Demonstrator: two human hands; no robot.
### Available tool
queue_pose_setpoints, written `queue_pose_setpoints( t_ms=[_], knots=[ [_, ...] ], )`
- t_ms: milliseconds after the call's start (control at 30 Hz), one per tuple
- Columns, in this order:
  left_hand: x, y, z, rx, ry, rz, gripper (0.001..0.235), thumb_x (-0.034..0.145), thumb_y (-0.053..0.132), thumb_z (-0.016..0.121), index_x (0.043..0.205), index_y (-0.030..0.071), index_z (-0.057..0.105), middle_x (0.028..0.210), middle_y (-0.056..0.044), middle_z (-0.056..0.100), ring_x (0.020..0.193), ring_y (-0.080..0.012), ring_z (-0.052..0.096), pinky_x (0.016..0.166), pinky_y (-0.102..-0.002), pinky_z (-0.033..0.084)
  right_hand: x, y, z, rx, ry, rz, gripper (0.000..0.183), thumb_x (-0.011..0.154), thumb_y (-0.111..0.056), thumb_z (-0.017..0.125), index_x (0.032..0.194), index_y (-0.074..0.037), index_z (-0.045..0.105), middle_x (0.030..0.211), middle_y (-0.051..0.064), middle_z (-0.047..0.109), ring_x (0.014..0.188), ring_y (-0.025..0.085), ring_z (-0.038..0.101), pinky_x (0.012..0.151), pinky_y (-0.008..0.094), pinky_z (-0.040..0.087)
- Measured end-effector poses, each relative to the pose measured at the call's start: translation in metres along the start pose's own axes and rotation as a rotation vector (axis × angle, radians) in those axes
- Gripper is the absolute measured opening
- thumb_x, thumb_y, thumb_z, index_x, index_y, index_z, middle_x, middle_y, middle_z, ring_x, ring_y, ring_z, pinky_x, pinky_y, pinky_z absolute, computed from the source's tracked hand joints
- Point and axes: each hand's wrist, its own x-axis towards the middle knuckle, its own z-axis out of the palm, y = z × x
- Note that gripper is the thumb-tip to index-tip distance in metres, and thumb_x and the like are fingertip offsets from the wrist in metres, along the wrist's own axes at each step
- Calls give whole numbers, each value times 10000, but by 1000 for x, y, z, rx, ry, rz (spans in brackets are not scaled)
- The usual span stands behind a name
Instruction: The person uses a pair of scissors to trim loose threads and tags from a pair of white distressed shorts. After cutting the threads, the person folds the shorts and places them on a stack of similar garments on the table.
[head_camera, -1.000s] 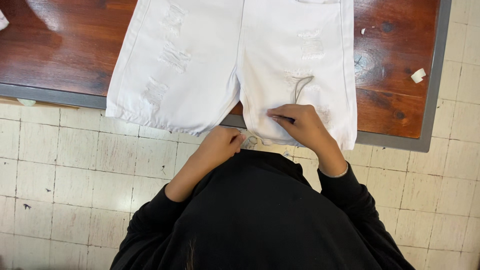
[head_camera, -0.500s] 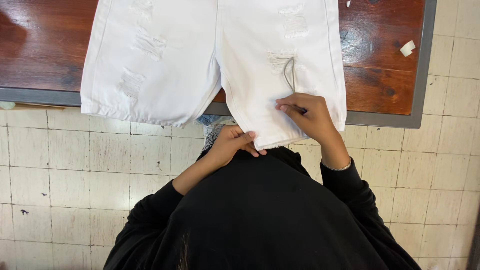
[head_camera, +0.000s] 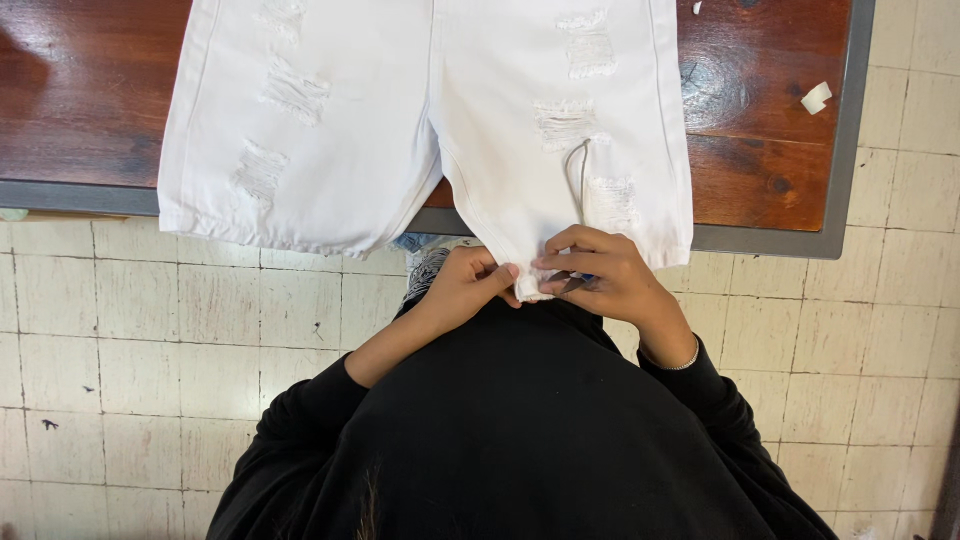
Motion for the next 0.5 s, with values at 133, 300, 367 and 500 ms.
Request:
queue_pose_setpoints(
  t_ms=[133,300,367,500],
  knots=[
    [1,15,5,53,18,1,226,1056,11,665,1158,-171,753,939,-282,812,782,-309,834,702,-378,696,1,-3,5,12,15,-6,177,874,-44,904,1047,-27,867,957,130,799,537,197,540,520,332,469],
    [5,32,10,123,31,-13,207,1042,27,700,1133,-142,777,927,-259,828,801,-278,839,708,-350,680,-9,10,16,-180,-88,54,107,933,50,774,999,-29,805,890,72,751,576,247,650,564,349,578],
    [3,29,11,124,57,-42,214,1034,33,698,1118,-149,774,922,-260,828,796,-276,843,712,-351,682,-28,30,14,-148,-57,90,106,976,10,722,1027,-58,786,908,42,722,608,229,641,579,350,569],
    [11,44,18,94,123,-28,173,1011,17,720,1067,-133,786,875,-241,828,808,-262,841,712,-347,681,-30,26,-6,-50,160,127,121,1061,-110,677,983,-52,750,886,63,714,732,231,655,666,332,539]
  ],
)
